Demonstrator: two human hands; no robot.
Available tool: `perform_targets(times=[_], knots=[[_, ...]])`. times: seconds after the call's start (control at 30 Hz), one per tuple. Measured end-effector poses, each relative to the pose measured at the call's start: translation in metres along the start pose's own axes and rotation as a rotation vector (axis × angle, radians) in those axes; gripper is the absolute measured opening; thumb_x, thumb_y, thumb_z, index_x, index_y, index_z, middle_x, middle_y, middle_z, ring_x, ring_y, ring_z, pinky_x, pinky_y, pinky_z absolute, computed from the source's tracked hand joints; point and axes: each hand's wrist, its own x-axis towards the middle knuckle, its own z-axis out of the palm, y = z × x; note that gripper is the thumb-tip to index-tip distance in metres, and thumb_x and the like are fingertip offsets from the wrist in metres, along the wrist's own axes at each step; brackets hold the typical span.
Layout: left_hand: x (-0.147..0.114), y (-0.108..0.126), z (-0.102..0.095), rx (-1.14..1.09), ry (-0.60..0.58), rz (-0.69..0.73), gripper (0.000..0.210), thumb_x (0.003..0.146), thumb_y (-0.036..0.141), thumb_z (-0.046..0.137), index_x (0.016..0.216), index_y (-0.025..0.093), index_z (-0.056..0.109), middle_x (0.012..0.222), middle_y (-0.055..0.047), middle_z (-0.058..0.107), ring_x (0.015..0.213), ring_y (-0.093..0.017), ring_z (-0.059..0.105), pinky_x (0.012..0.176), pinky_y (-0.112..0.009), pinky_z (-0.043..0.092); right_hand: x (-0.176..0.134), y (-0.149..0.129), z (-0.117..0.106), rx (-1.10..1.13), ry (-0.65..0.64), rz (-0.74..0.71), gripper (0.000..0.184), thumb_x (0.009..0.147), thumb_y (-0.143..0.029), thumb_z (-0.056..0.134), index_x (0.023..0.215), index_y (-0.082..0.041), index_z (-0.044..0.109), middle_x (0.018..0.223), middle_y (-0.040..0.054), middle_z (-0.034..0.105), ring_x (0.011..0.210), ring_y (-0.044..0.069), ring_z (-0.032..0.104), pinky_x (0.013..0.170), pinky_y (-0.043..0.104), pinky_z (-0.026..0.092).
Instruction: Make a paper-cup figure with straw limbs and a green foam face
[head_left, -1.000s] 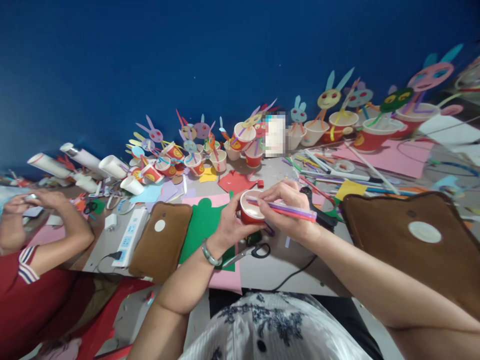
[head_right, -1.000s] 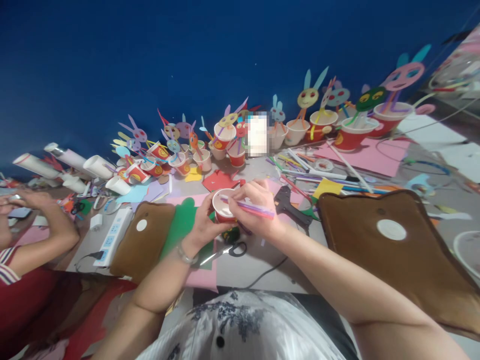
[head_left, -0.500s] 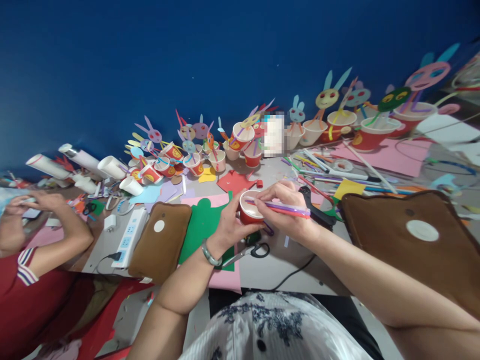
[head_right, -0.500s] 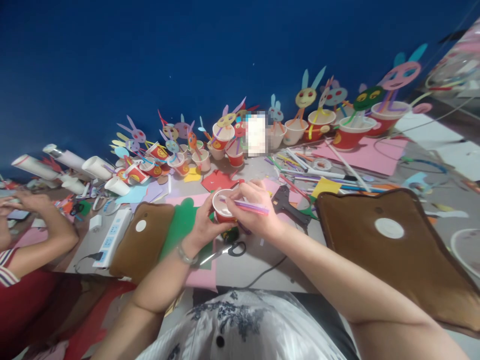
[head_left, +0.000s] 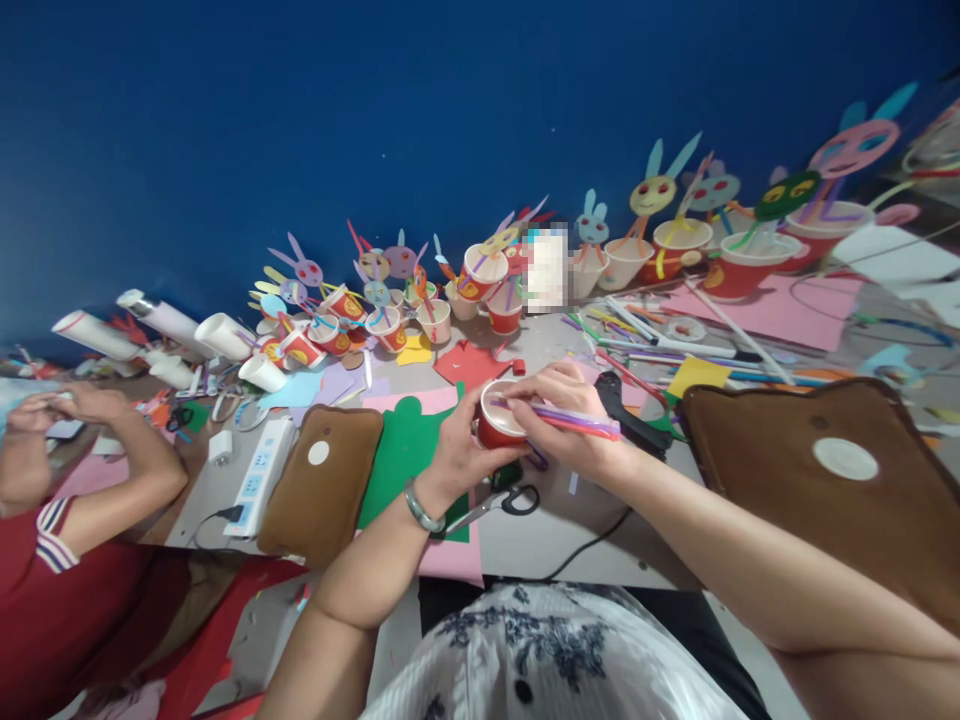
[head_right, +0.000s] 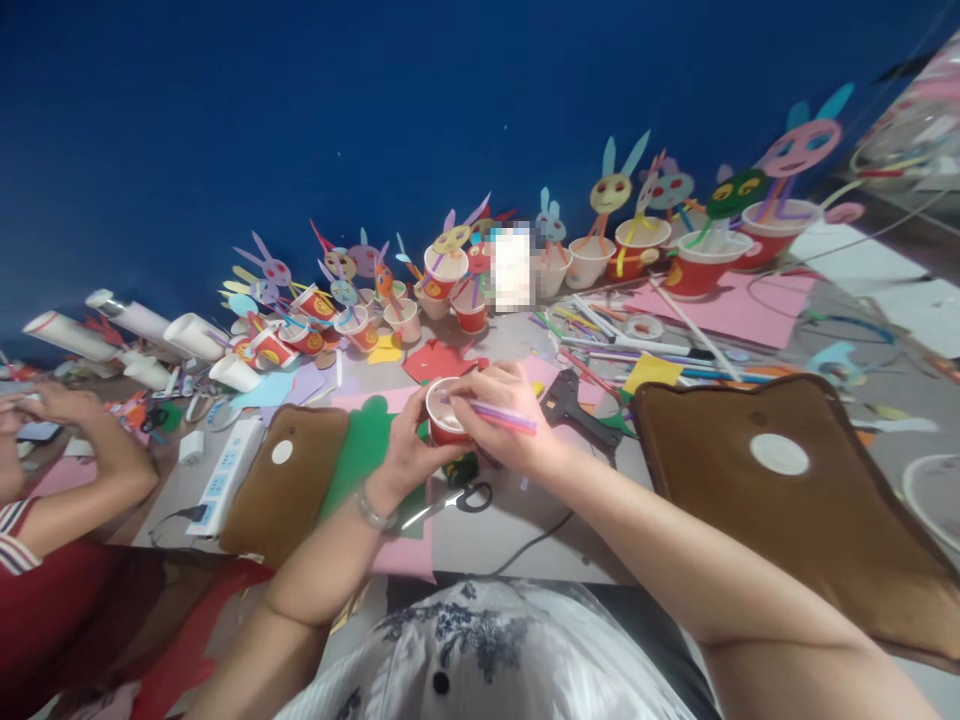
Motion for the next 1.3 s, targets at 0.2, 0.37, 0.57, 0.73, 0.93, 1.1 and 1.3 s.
perform_targets(times=[0.2, 0.37, 0.57, 0.73, 0.93, 1.1, 1.3], knots=[[-0.001, 0.002, 0.0, 0.017, -0.009, -0.01, 0.078, 0.067, 0.046, 0.088, 0.132, 0.02, 0.053, 0.125, -0.012, 0.066, 0.114, -0.026, 0.066, 0.1, -0.045, 0.055, -0.001, 0.0, 0.002, 0.023, 0.103, 0.023, 0.011, 0.084, -0.027, 0.066, 0.074, -0.025, 0.063, 0.071, -0.0004, 0.073, 0.066, 0.018, 0.065, 0.077, 0.038, 0.046], [0.001, 0.006, -0.002, 0.009, -0.025, 0.012, 0.077, 0.069, 0.046, 0.086, 0.133, 0.021, 0.051, 0.126, -0.011, 0.065, 0.115, -0.026, 0.065, 0.1, -0.043, 0.055, -0.003, -0.001, 0.004, 0.006, 0.137, 0.076, 0.015, 0.082, -0.025, 0.066, 0.069, -0.024, 0.059, 0.067, -0.0005, 0.07, 0.063, 0.017, 0.062, 0.077, 0.039, 0.046], [0.001, 0.005, -0.002, 0.063, -0.058, 0.014, 0.08, 0.071, 0.049, 0.084, 0.138, 0.021, 0.048, 0.129, -0.013, 0.065, 0.117, -0.028, 0.064, 0.101, -0.046, 0.053, -0.002, -0.001, 0.006, -0.01, 0.111, 0.15, 0.014, 0.08, -0.025, 0.064, 0.067, -0.026, 0.058, 0.067, 0.0, 0.07, 0.065, 0.019, 0.062, 0.078, 0.041, 0.047], [-0.002, 0.001, -0.001, 0.087, -0.071, 0.027, 0.084, 0.074, 0.051, 0.081, 0.142, 0.019, 0.044, 0.132, -0.015, 0.063, 0.121, -0.029, 0.063, 0.105, -0.046, 0.051, -0.002, -0.003, 0.006, 0.008, 0.088, 0.172, 0.021, 0.08, -0.03, 0.069, 0.064, -0.025, 0.056, 0.066, -0.0001, 0.069, 0.064, 0.019, 0.062, 0.077, 0.04, 0.047], [-0.004, -0.002, 0.001, 0.104, -0.087, 0.076, 0.085, 0.079, 0.052, 0.077, 0.147, 0.019, 0.038, 0.137, -0.016, 0.061, 0.127, -0.03, 0.06, 0.109, -0.047, 0.048, -0.003, -0.005, 0.006, 0.042, 0.046, 0.195, 0.025, 0.08, -0.028, 0.069, 0.062, -0.024, 0.053, 0.065, -0.0003, 0.068, 0.066, 0.019, 0.063, 0.076, 0.038, 0.048], [-0.005, -0.003, 0.001, 0.139, -0.08, 0.126, 0.085, 0.08, 0.049, 0.076, 0.149, 0.02, 0.037, 0.137, -0.016, 0.061, 0.125, -0.03, 0.062, 0.106, -0.046, 0.051, -0.004, 0.0, 0.008, 0.033, 0.026, 0.19, 0.022, 0.079, -0.026, 0.07, 0.064, -0.024, 0.054, 0.064, -0.0009, 0.068, 0.066, 0.019, 0.063, 0.076, 0.038, 0.047], [-0.006, -0.001, 0.002, 0.164, -0.098, 0.165, 0.085, 0.082, 0.046, 0.075, 0.151, 0.021, 0.033, 0.139, -0.016, 0.06, 0.127, -0.029, 0.06, 0.108, -0.046, 0.05, -0.005, 0.0, 0.007, 0.024, 0.025, 0.181, 0.023, 0.079, -0.025, 0.067, 0.063, -0.024, 0.051, 0.063, -0.0017, 0.066, 0.062, 0.017, 0.061, 0.078, 0.039, 0.045]])
